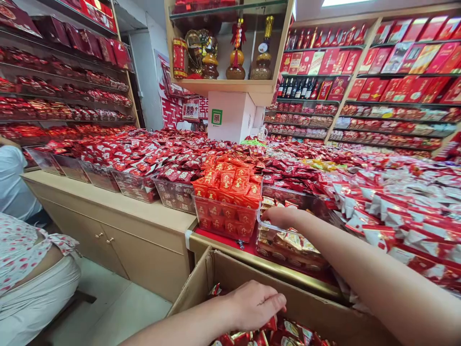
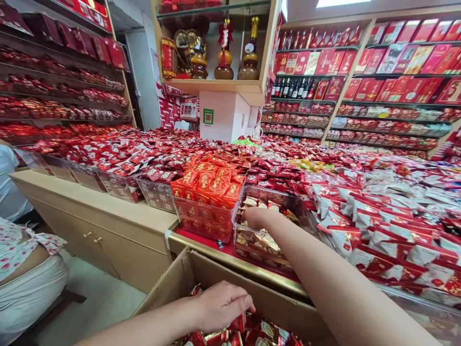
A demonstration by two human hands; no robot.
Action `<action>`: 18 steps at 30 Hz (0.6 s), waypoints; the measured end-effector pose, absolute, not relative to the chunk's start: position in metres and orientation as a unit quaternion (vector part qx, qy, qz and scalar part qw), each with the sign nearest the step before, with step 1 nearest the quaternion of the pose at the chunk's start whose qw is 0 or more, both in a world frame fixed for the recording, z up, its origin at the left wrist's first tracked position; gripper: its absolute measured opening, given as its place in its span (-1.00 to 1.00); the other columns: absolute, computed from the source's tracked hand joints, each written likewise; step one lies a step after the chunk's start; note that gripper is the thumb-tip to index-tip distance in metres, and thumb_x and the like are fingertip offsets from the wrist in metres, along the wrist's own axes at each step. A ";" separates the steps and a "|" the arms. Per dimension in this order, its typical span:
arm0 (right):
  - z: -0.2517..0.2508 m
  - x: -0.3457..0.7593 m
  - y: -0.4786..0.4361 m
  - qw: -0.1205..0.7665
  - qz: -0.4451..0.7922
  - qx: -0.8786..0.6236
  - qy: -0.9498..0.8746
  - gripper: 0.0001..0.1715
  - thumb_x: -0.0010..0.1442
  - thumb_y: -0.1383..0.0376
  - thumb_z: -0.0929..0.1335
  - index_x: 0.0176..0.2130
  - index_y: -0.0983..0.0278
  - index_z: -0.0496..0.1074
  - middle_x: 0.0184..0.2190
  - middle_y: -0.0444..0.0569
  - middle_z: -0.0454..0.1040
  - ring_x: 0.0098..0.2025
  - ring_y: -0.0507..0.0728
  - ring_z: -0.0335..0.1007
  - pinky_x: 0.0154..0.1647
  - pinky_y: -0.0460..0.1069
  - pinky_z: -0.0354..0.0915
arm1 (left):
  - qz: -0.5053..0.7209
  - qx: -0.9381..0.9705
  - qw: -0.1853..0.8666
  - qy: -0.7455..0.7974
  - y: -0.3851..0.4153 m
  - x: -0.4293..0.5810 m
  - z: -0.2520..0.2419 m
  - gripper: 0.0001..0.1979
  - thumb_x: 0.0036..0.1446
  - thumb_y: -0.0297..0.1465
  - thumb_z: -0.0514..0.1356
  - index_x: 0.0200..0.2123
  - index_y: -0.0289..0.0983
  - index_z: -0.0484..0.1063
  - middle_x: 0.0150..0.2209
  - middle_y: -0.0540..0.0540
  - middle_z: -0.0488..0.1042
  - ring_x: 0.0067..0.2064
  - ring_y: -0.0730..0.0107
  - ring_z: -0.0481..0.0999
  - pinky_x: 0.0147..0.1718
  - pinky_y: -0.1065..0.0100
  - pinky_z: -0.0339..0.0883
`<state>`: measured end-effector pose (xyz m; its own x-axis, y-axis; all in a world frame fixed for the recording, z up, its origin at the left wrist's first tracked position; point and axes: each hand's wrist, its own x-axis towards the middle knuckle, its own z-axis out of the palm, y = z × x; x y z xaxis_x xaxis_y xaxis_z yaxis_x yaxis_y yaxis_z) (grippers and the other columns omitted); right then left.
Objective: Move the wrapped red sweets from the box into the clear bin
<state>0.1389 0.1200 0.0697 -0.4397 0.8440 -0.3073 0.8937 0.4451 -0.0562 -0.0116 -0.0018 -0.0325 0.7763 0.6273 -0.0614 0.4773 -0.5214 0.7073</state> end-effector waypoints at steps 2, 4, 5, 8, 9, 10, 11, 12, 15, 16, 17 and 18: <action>0.065 0.137 0.122 0.102 -0.092 0.518 0.844 -0.64 -0.29 0.35 0.42 -0.35 0.21 0.47 -0.37 -0.02 0.48 -0.29 0.18 0.36 -0.29 -0.04 0.21 | 0.097 0.866 0.372 0.319 -0.001 -0.011 -0.031 -0.47 0.12 -0.09 -0.28 -0.23 -0.19 0.40 -0.37 -0.02 0.47 -0.34 0.40 0.41 -0.37 0.46 0.19; 0.060 0.137 0.124 0.082 -0.086 0.517 0.848 -0.68 -0.27 0.37 0.40 -0.37 0.19 0.48 -0.38 -0.04 0.49 -0.29 0.16 0.37 -0.30 -0.06 0.21 | 0.095 0.867 0.374 0.316 -0.001 -0.010 -0.031 -0.47 0.12 -0.09 -0.26 -0.23 -0.19 0.40 -0.34 -0.02 0.48 -0.32 0.39 0.42 -0.35 0.45 0.19; 0.058 0.138 0.124 0.073 -0.086 0.517 0.849 -0.68 -0.27 0.37 0.40 -0.37 0.19 0.48 -0.39 -0.06 0.49 -0.30 0.15 0.37 -0.32 -0.08 0.21 | 0.095 0.868 0.376 0.312 -0.001 -0.010 -0.031 -0.48 0.12 -0.09 -0.26 -0.23 -0.18 0.40 -0.33 -0.02 0.48 -0.31 0.39 0.42 -0.34 0.45 0.19; 0.056 0.140 0.123 0.040 -0.085 0.526 0.845 -0.73 -0.21 0.34 0.37 -0.37 0.19 0.48 -0.43 -0.09 0.49 -0.36 0.11 0.38 -0.38 -0.11 0.20 | 0.093 0.870 0.379 0.301 -0.001 -0.009 -0.031 -0.50 0.12 -0.10 -0.24 -0.23 -0.17 0.40 -0.30 -0.02 0.48 -0.31 0.39 0.42 -0.34 0.46 0.19; 0.056 0.141 0.122 0.028 -0.082 0.533 0.842 -0.77 -0.17 0.33 0.35 -0.38 0.20 0.48 -0.45 -0.09 0.49 -0.38 0.09 0.38 -0.40 -0.12 0.20 | 0.092 0.871 0.379 0.300 -0.001 -0.009 -0.031 -0.50 0.12 -0.10 -0.24 -0.23 -0.17 0.40 -0.30 -0.02 0.48 -0.32 0.40 0.42 -0.35 0.46 0.19; 0.056 0.142 0.121 0.015 -0.077 0.540 0.838 -0.79 -0.14 0.32 0.33 -0.39 0.22 0.48 -0.45 -0.09 0.49 -0.39 0.08 0.38 -0.41 -0.13 0.20 | 0.091 0.872 0.375 0.300 -0.001 -0.009 -0.031 -0.50 0.12 -0.10 -0.24 -0.23 -0.18 0.41 -0.30 -0.02 0.48 -0.33 0.40 0.42 -0.36 0.47 0.19; 0.057 0.142 0.119 0.001 -0.070 0.549 0.833 -0.80 -0.10 0.31 0.30 -0.40 0.23 0.48 -0.45 -0.09 0.49 -0.40 0.07 0.37 -0.42 -0.14 0.19 | 0.088 0.874 0.370 0.303 0.000 -0.008 -0.031 -0.50 0.12 -0.10 -0.24 -0.24 -0.18 0.41 -0.31 -0.02 0.48 -0.34 0.40 0.42 -0.38 0.47 0.19; 0.058 0.142 0.118 -0.013 -0.061 0.558 0.827 -0.79 -0.07 0.30 0.28 -0.40 0.24 0.48 -0.44 -0.09 0.49 -0.40 0.06 0.37 -0.43 -0.14 0.19 | 0.085 0.876 0.362 0.307 0.000 -0.008 -0.031 -0.49 0.12 -0.10 -0.25 -0.26 -0.19 0.41 -0.33 -0.03 0.48 -0.35 0.40 0.42 -0.40 0.47 0.18; 0.064 0.141 0.115 -0.057 -0.020 0.592 0.803 -0.73 0.02 0.28 0.20 -0.34 0.23 0.45 -0.40 -0.09 0.49 -0.37 0.05 0.37 -0.41 -0.15 0.19 | 0.073 0.885 0.329 0.321 0.001 -0.008 -0.032 -0.46 0.11 -0.09 -0.26 -0.30 -0.22 0.43 -0.39 -0.05 0.48 -0.41 0.41 0.41 -0.46 0.47 0.16; 0.068 0.142 0.115 -0.070 0.000 0.608 0.791 -0.70 0.05 0.29 0.17 -0.31 0.24 0.44 -0.37 -0.07 0.48 -0.34 0.06 0.37 -0.37 -0.15 0.19 | 0.071 0.888 0.320 0.323 0.001 -0.008 -0.033 -0.46 0.12 -0.10 -0.27 -0.31 -0.22 0.43 -0.41 -0.06 0.48 -0.42 0.41 0.40 -0.47 0.47 0.15; 0.072 0.144 0.115 -0.080 0.020 0.626 0.776 -0.68 0.07 0.30 0.15 -0.28 0.26 0.43 -0.34 -0.03 0.47 -0.30 0.07 0.36 -0.33 -0.13 0.19 | 0.069 0.890 0.314 0.324 0.001 -0.008 -0.033 -0.46 0.12 -0.10 -0.27 -0.32 -0.23 0.42 -0.41 -0.06 0.48 -0.43 0.42 0.40 -0.49 0.47 0.14; 0.077 0.146 0.116 -0.086 0.040 0.645 0.758 -0.66 0.09 0.32 0.13 -0.26 0.29 0.42 -0.31 0.02 0.46 -0.27 0.10 0.36 -0.28 -0.11 0.19 | 0.068 0.891 0.311 0.324 0.002 -0.008 -0.034 -0.46 0.12 -0.10 -0.27 -0.32 -0.23 0.42 -0.42 -0.05 0.48 -0.43 0.42 0.40 -0.49 0.48 0.14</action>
<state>0.1461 0.1162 0.0767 -0.1526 0.9715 0.1814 0.9852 0.1641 -0.0502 -0.0078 0.0017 -0.0338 0.7806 0.6197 -0.0813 0.5357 -0.5962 0.5979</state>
